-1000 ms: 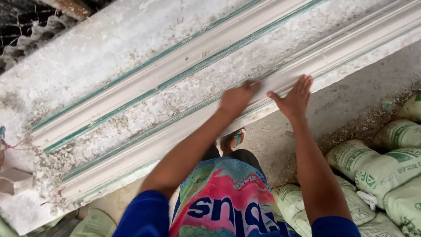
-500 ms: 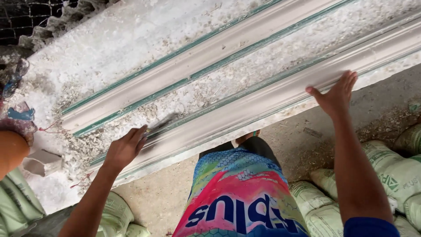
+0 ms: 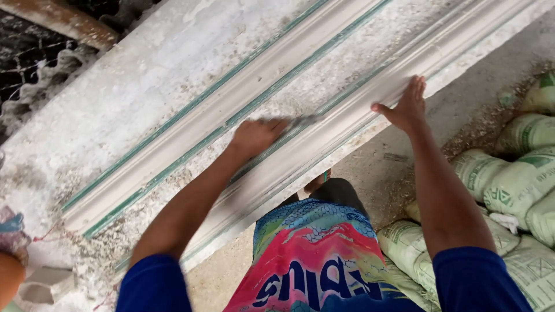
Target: The person sands long white decorative moldings laid on a workbench using a sanding block. They repeatedly move the block along the length of each molding, occasionally repositioning their hands and the moldings to reach different sections.
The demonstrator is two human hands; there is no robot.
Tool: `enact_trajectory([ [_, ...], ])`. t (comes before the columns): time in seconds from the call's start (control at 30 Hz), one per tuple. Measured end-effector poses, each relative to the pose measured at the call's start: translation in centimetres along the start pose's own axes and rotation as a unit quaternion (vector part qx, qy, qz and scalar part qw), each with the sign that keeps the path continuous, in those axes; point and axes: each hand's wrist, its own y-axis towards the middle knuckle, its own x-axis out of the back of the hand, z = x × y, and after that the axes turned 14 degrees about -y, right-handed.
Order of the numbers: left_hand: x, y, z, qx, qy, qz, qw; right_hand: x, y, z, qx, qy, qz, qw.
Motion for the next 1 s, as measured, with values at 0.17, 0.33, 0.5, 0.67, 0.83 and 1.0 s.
enact_trajectory([
  [0.17,1.8,8.4,-1.2,-0.011,-0.025,0.010,1.000,0.0,0.0,0.2,-0.001,-0.002,0.001,1.000],
  [0.33,7.4,-0.2,-4.0,0.235,-0.332,0.073,0.911,0.4,-0.5,0.6,-0.006,0.021,-0.002,1.000],
  [0.5,6.8,-8.1,-5.6,0.339,-0.363,0.052,0.867,0.1,-0.4,0.4,0.007,0.036,-0.024,0.999],
  [0.67,7.5,-10.7,-4.6,0.365,-0.403,0.001,0.840,-0.9,0.5,-0.3,0.001,0.029,-0.031,0.999],
  [0.83,7.2,-9.4,-6.0,0.219,-0.201,0.039,0.954,-0.4,0.0,0.0,0.006,0.033,-0.031,0.999],
  [1.0,5.3,-5.6,-6.6,0.287,-0.335,-0.015,0.898,-0.7,0.4,-0.2,0.007,0.051,-0.043,0.998],
])
